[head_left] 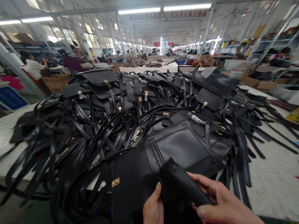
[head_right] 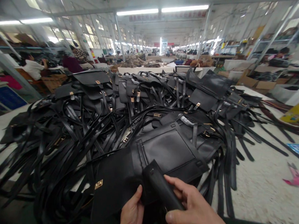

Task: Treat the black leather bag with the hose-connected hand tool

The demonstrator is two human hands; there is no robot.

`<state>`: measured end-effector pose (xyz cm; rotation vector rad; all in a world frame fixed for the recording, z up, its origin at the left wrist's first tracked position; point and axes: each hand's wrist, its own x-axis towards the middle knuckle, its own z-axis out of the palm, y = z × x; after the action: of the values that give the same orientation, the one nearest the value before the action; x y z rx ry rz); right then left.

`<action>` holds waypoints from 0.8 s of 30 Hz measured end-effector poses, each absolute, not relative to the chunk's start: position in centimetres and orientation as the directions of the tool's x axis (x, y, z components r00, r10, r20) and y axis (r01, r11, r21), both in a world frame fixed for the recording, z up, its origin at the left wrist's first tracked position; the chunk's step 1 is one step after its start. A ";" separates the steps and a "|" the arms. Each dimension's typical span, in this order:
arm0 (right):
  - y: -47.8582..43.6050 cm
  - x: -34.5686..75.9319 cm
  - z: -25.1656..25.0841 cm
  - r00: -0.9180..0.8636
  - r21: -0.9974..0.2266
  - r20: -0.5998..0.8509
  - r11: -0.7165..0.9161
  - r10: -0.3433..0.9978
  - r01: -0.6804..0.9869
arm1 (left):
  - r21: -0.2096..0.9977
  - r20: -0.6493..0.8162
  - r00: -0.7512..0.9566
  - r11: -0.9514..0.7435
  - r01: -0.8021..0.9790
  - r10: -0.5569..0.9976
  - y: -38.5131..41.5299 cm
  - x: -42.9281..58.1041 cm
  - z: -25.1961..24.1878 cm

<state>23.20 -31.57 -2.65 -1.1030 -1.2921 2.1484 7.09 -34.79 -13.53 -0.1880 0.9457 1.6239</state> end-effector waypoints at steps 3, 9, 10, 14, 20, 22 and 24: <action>-32.2 24.6 -3.0 -0.632 -0.850 -0.426 -0.526 0.647 0.034 | 0.472 -0.599 -0.289 0.038 -0.881 0.747 -34.7 7.2 -13.6; -31.6 24.9 -3.3 -0.680 -0.843 -0.389 -0.538 0.622 -0.010 | 0.469 -0.575 -0.212 0.106 -0.877 0.790 -34.7 6.6 -14.0; -31.4 24.8 -3.3 -0.691 -0.840 -0.377 -0.541 0.617 -0.025 | 0.457 -0.570 -0.190 0.116 -0.882 0.800 -34.7 6.6 -14.0; -31.0 24.6 -3.5 -0.676 -0.843 -0.359 -0.534 0.644 -0.061 | 0.463 -0.551 -0.196 0.102 -0.880 0.811 -35.0 6.6 -14.0; -30.1 22.7 -3.2 -0.567 -0.915 -0.330 -0.403 0.754 -0.003 | 0.499 -0.553 -0.186 0.144 -0.854 0.812 -34.9 7.0 -13.5; -30.1 22.5 -3.1 -0.496 -0.936 -0.311 -0.351 0.811 0.014 | 0.530 -0.546 -0.255 0.093 -0.843 0.798 -34.7 6.9 -13.1; -30.5 23.1 -3.0 -0.479 -0.937 -0.322 -0.348 0.817 0.037 | 0.571 -0.546 -0.304 0.080 -0.817 0.781 -34.7 6.8 -12.8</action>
<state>23.06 -30.52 -2.99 -1.1489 -1.3384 1.8799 6.76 -34.66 -12.84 -0.0481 1.0219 1.5780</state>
